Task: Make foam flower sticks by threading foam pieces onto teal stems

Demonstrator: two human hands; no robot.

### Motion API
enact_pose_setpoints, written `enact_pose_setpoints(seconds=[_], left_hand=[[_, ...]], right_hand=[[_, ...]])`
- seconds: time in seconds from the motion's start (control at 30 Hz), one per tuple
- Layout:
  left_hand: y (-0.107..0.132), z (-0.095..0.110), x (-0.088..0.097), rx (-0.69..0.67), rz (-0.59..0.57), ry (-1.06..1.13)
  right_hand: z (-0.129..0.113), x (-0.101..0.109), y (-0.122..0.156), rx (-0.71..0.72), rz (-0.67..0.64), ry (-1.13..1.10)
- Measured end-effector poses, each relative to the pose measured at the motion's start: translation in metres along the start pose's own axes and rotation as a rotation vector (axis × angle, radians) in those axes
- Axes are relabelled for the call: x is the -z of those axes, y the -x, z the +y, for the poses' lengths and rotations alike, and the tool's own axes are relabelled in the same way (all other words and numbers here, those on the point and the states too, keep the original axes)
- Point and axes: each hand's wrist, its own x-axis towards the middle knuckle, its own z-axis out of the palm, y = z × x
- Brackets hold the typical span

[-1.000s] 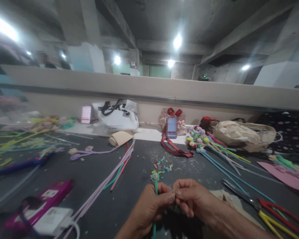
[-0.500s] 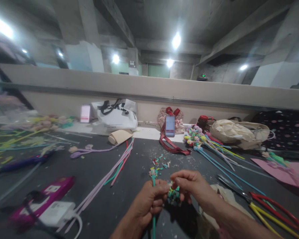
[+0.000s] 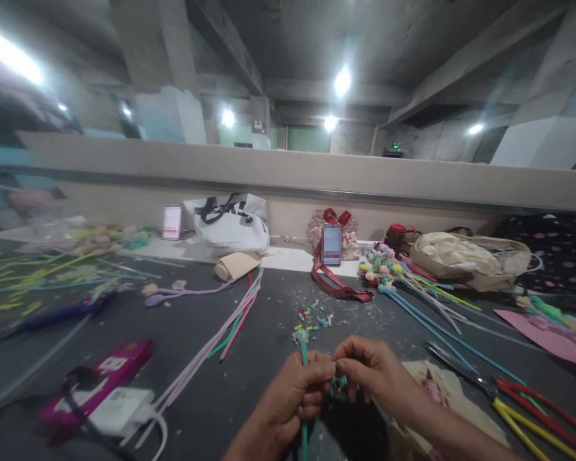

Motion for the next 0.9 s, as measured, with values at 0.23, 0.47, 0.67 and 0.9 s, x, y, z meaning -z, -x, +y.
enact_pose_setpoints(seconds=[0.23,0.47,0.67,0.9], left_hand=[[-0.005,0.001,0.003,-0.144,0.116,0.105],[-0.005,0.004,0.004,-0.193,0.272,0.135],[-0.003,-0.001,0.002,-0.204,0.272,0.097],[-0.002,0.001,0.003,-0.181,0.116,0.13]], right_hand=[[-0.001,-0.002,0.008,0.008,0.011,-0.039],[-0.001,-0.038,0.015,-0.083,-0.133,-0.172],[0.0,-0.056,0.004,-0.11,-0.144,-0.199],[0.005,-0.04,0.005,0.021,-0.102,-0.345]])
